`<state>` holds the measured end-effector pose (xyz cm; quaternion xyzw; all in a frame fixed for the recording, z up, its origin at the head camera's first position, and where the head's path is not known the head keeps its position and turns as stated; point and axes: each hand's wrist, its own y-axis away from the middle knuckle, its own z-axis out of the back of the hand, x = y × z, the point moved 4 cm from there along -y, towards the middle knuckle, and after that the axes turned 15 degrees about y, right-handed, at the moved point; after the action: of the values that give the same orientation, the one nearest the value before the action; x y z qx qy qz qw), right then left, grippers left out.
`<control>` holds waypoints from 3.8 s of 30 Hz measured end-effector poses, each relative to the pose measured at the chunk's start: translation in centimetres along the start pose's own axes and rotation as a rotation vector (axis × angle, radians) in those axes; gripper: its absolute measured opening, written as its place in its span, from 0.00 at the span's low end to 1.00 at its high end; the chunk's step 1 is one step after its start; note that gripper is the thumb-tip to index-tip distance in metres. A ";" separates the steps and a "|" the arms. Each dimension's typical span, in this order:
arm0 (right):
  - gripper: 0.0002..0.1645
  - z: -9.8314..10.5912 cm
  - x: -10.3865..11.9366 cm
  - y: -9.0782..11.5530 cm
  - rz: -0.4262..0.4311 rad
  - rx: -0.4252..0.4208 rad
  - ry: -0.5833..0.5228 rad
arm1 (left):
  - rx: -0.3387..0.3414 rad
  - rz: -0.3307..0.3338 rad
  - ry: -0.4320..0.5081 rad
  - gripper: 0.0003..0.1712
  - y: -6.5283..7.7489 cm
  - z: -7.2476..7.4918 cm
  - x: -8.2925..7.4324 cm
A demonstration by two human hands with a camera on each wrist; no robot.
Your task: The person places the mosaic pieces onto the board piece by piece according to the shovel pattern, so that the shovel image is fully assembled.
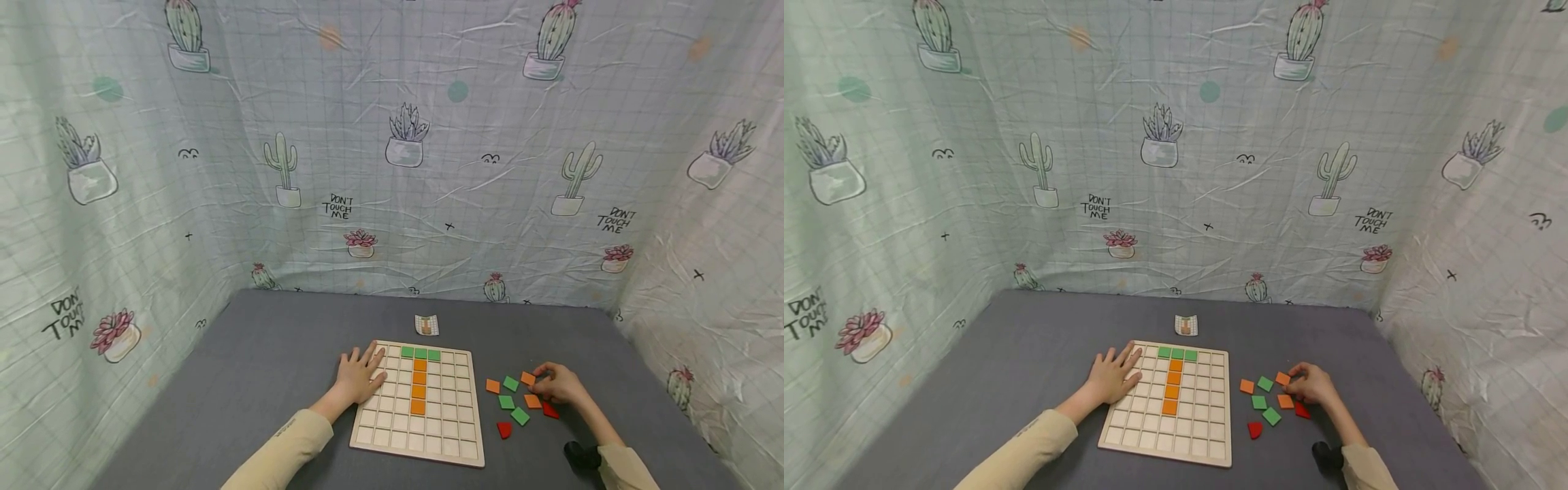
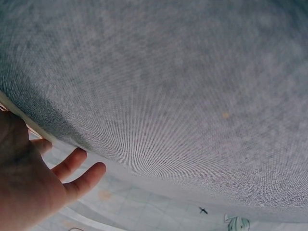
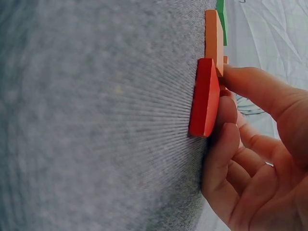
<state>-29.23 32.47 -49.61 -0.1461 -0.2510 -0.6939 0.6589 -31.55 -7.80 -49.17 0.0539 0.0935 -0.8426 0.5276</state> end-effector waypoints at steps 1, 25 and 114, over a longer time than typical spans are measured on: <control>0.22 0.0 0.0 0.0 -0.006 -0.004 0.007 | 0.000 0.000 -0.001 0.32 0.0 0.0 0.0; 0.20 0.2 0.2 -0.2 0.011 -0.030 0.018 | 0.001 0.008 -0.040 0.32 -0.3 0.1 0.1; 0.16 -9.6 16.3 4.4 0.478 0.193 -0.074 | -0.002 0.003 -0.054 0.32 -0.1 -0.1 -0.1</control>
<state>-25.11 13.50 -48.18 -0.1629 -0.2981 -0.4856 0.8055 -31.62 -7.66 -49.29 0.0310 0.0800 -0.8429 0.5311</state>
